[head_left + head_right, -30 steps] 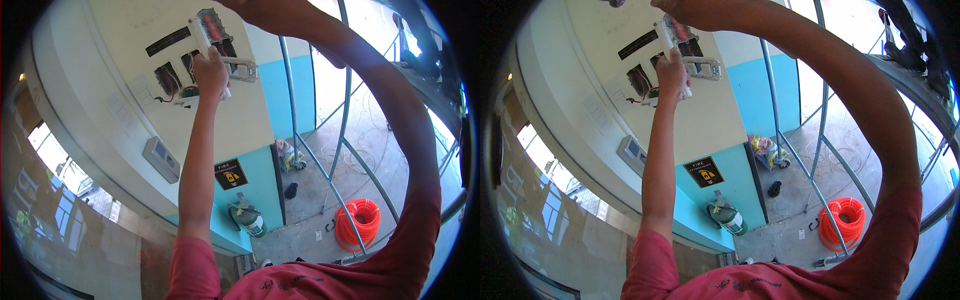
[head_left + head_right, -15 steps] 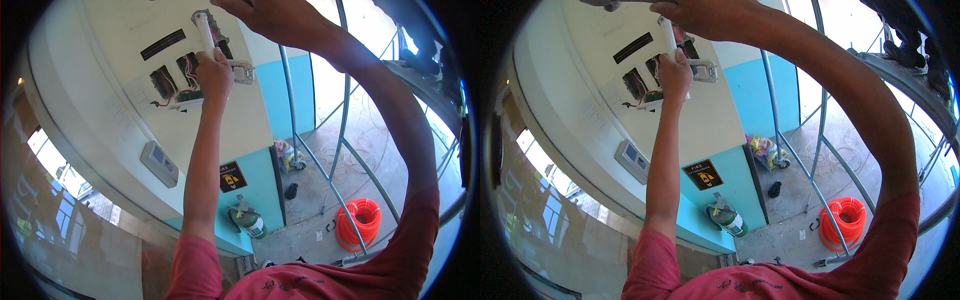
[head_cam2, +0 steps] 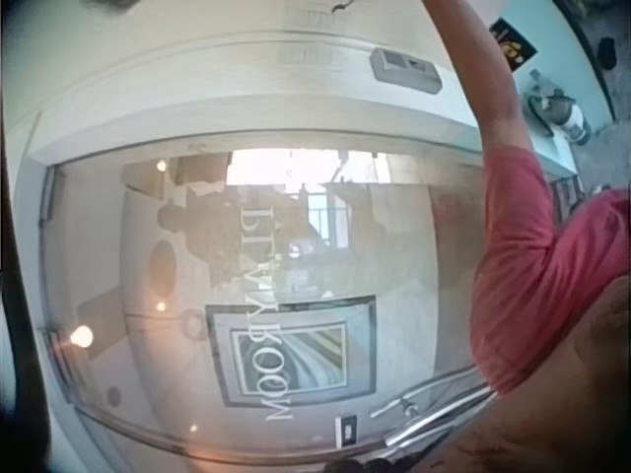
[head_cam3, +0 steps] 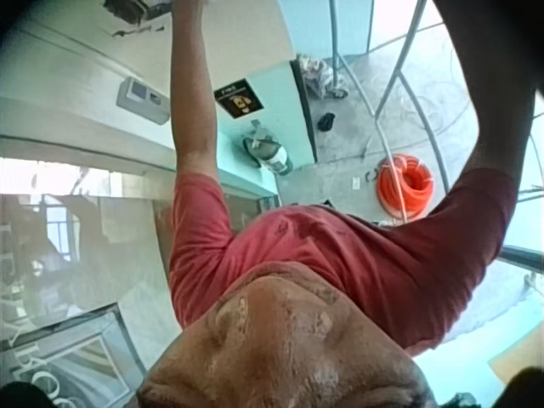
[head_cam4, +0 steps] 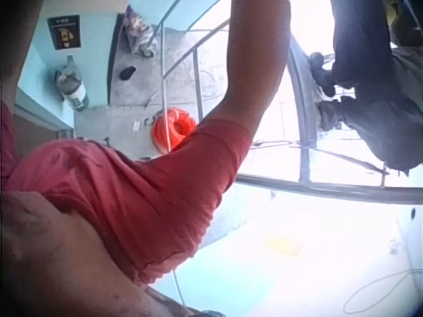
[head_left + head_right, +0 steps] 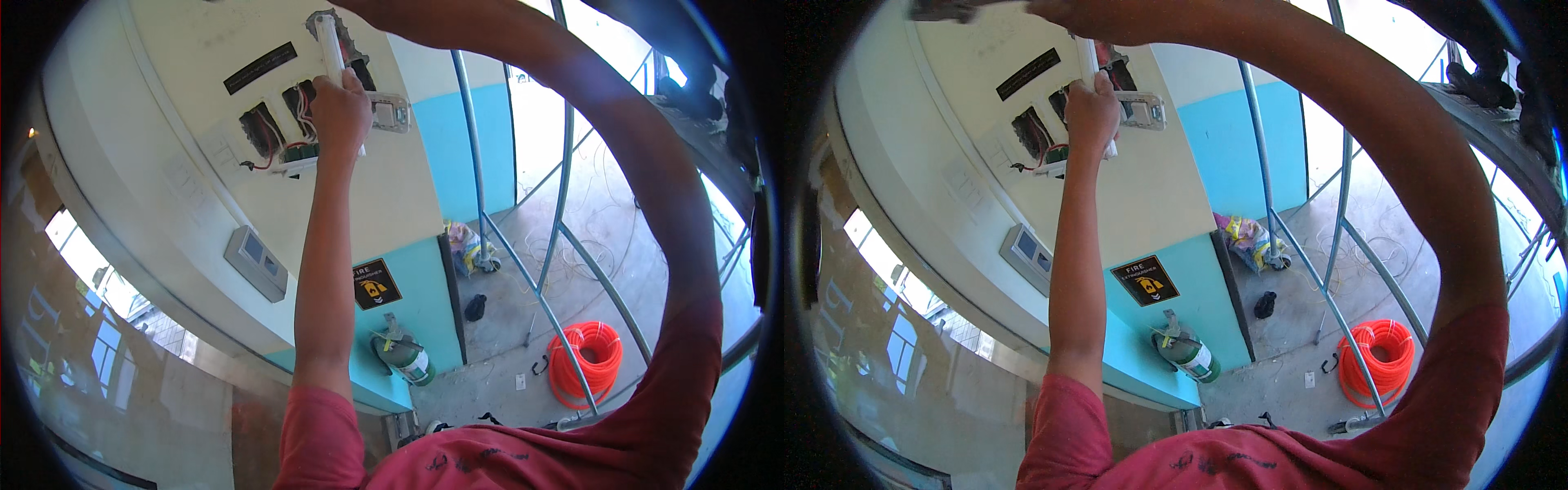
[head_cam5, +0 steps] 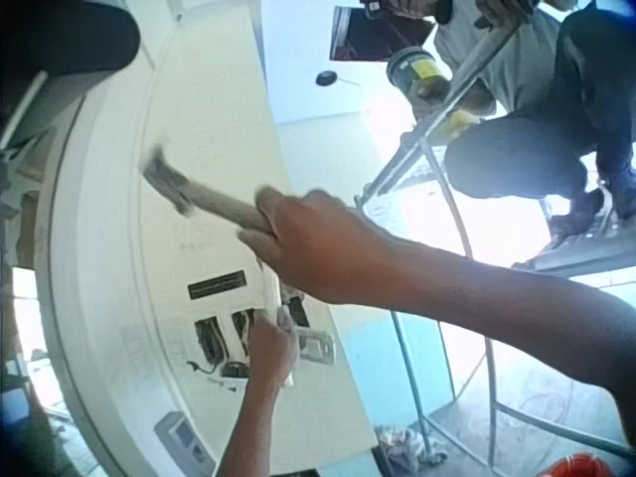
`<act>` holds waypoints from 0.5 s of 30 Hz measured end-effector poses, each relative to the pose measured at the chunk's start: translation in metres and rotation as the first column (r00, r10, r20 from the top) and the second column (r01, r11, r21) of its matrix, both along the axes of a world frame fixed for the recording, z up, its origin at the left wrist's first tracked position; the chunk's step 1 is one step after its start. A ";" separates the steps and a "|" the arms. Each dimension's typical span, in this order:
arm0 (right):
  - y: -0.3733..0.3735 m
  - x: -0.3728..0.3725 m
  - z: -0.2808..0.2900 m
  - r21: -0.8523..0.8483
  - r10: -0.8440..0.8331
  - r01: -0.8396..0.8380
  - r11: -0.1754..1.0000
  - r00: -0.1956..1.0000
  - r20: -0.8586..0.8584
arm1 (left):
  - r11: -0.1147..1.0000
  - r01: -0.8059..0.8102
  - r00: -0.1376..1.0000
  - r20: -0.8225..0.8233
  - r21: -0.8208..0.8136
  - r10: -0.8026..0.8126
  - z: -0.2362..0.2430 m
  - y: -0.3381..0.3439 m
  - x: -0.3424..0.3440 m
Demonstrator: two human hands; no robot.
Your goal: The person secures a white plastic conduit to a wall above an exposed electrical box using a hammer. They repeatedly tap the conduit to seat it into the wall surface while holding it in place with one hand.
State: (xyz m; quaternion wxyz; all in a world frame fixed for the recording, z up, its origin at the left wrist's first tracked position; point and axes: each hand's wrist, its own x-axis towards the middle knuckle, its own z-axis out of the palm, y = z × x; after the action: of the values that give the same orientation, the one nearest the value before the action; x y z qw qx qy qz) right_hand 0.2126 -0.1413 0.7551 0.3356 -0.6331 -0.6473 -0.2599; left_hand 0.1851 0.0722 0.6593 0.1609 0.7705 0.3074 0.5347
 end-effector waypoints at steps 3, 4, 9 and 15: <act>0.003 0.015 -0.002 0.079 0.354 -0.359 0.930 0.933 0.072 | 1.000 0.019 1.000 0.019 0.017 -0.020 0.001 0.003 -0.004; 0.037 0.036 -0.009 0.070 0.135 -0.141 0.988 0.987 0.083 | 0.998 0.008 1.000 0.014 0.062 -0.009 0.004 0.005 -0.005; 0.051 0.068 -0.015 0.016 -0.271 0.274 0.962 0.937 0.223 | 0.992 0.097 0.994 -0.034 -0.080 -0.100 0.014 -0.011 -0.009; -0.018 0.022 -0.022 -0.077 -0.112 0.090 0.993 0.926 -0.362 | 0.915 0.376 0.927 0.045 -0.146 -0.373 0.026 0.004 -0.044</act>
State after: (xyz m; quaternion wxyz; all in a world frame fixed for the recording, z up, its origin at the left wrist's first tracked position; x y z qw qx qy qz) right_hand 0.2349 -0.1592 0.7327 0.4176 -0.7123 -0.5476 -0.1355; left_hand 0.1412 0.0763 0.6854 0.3211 0.7961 0.1929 0.4754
